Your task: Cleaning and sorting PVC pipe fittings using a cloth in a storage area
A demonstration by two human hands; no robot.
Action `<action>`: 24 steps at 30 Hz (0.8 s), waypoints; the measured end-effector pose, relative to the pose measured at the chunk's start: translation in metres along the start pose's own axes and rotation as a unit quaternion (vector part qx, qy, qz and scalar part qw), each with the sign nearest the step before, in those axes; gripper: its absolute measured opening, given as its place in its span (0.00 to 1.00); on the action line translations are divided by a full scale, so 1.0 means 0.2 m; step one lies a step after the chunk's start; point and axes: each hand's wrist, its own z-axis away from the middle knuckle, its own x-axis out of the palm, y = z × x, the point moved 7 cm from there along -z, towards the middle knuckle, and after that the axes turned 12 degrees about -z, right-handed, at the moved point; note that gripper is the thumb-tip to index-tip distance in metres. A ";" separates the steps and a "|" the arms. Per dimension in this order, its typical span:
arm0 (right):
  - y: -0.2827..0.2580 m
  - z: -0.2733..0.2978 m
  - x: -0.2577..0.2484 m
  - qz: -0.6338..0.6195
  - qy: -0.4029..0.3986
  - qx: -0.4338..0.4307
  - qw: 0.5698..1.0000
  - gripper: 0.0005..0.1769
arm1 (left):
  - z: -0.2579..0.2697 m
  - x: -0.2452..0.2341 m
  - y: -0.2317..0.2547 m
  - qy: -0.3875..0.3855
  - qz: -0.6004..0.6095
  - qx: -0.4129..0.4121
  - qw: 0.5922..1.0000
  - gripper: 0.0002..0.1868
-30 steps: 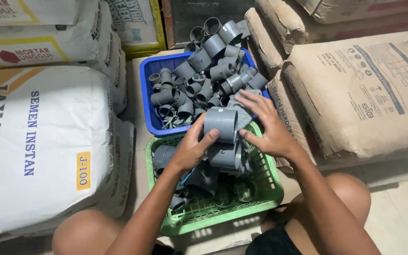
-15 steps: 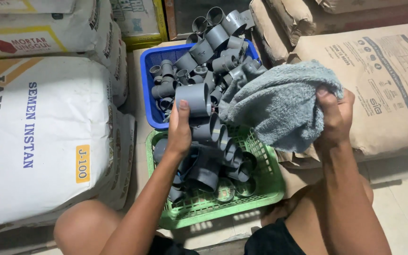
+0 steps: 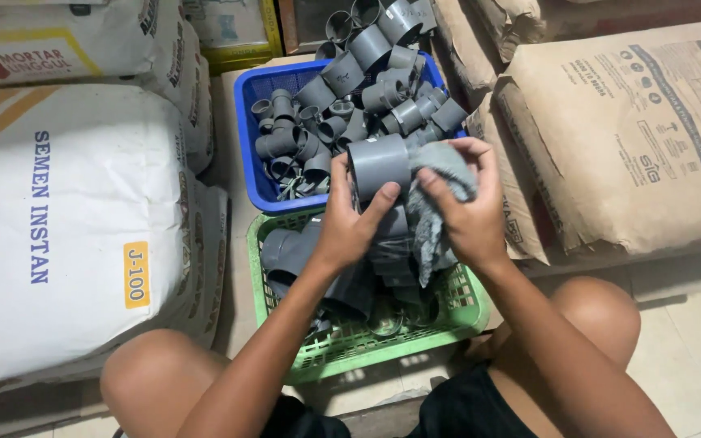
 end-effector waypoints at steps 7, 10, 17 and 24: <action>-0.06 -0.01 -0.04 -0.277 0.175 0.010 0.945 0.17 | 0.01 0.03 -0.05 -0.030 0.020 -0.001 0.999 0.40; -0.08 0.04 0.09 -0.271 -0.025 -0.010 0.962 0.36 | 0.00 0.04 -0.09 -0.034 0.019 -0.009 0.999 0.39; -0.02 0.10 0.15 0.082 -0.251 -0.170 0.949 0.32 | -0.02 -0.11 -0.08 -0.007 0.044 0.012 0.999 0.34; 0.02 0.08 0.11 0.174 -0.270 -0.227 0.919 0.20 | 0.03 -0.05 -0.17 -0.066 -0.044 -0.065 0.995 0.43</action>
